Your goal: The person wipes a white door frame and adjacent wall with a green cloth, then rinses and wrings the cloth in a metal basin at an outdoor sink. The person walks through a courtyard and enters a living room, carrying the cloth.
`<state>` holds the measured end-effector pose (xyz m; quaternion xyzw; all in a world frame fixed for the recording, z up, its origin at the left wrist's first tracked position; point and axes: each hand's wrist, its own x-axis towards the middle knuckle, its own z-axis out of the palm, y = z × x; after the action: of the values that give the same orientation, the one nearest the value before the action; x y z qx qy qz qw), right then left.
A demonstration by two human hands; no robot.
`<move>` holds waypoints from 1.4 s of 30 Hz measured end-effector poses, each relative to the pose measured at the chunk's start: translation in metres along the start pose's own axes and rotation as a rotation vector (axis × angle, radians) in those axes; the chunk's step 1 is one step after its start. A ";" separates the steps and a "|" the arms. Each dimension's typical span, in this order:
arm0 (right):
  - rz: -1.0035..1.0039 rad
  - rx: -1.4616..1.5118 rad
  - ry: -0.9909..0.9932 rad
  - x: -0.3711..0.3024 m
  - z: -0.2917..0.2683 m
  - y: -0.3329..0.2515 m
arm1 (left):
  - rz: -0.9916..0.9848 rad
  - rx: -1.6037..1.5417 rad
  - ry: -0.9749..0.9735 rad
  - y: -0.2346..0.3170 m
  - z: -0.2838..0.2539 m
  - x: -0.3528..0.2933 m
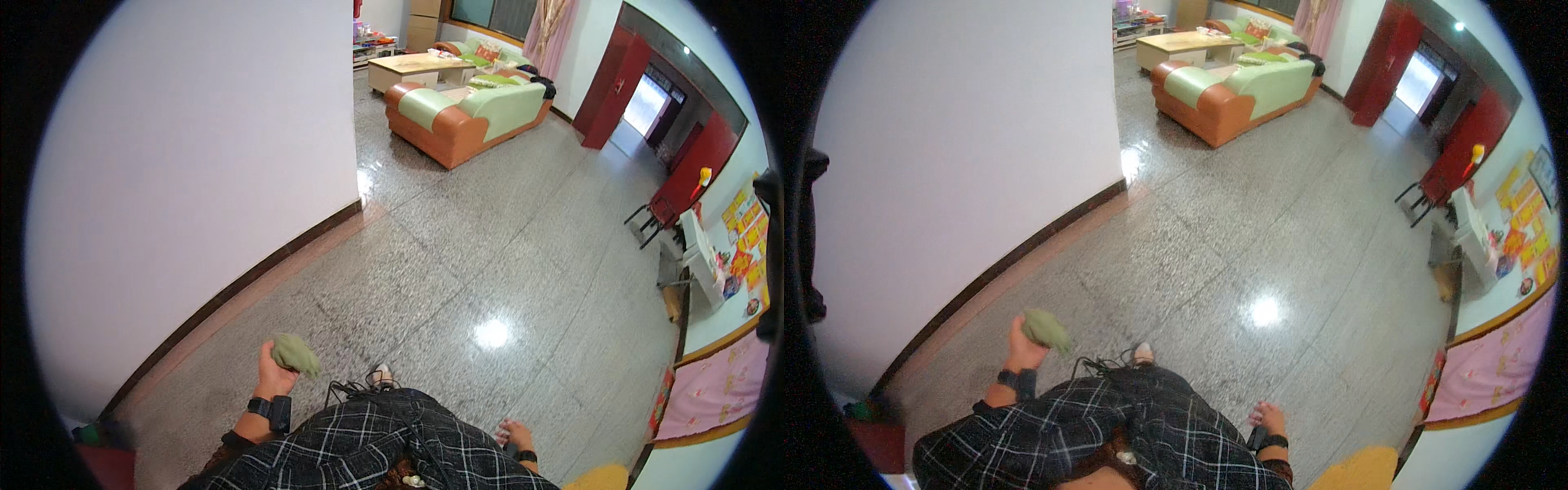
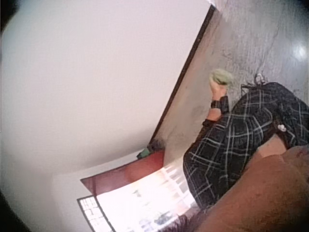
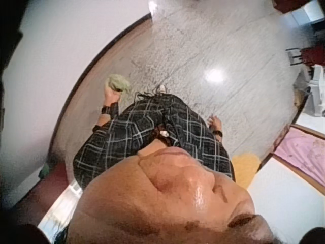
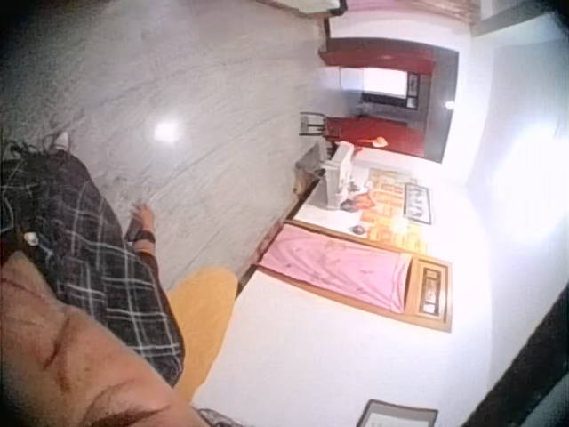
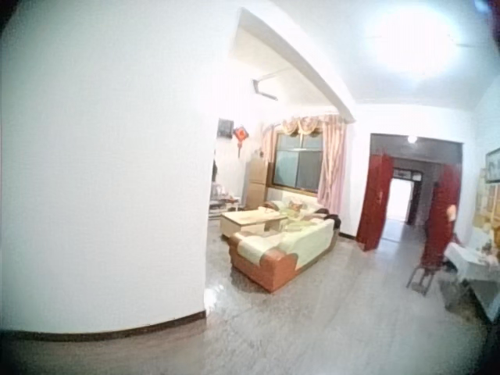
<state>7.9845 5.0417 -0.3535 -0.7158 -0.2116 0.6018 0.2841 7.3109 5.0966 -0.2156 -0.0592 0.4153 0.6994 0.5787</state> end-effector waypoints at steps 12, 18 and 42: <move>0.266 0.077 0.222 0.079 -0.038 -0.084 | -0.067 0.037 -0.039 0.022 0.156 0.180; 0.124 -0.537 0.086 0.168 -0.081 -0.016 | -0.037 0.113 -0.003 0.000 0.234 0.248; 0.049 -0.172 -0.003 0.508 0.092 -0.621 | 0.078 0.160 0.149 -0.037 0.515 0.499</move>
<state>8.0130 5.8485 -0.3295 -0.7415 -0.2455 0.5893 0.2066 7.3863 5.8099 -0.1817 -0.0483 0.5133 0.6799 0.5214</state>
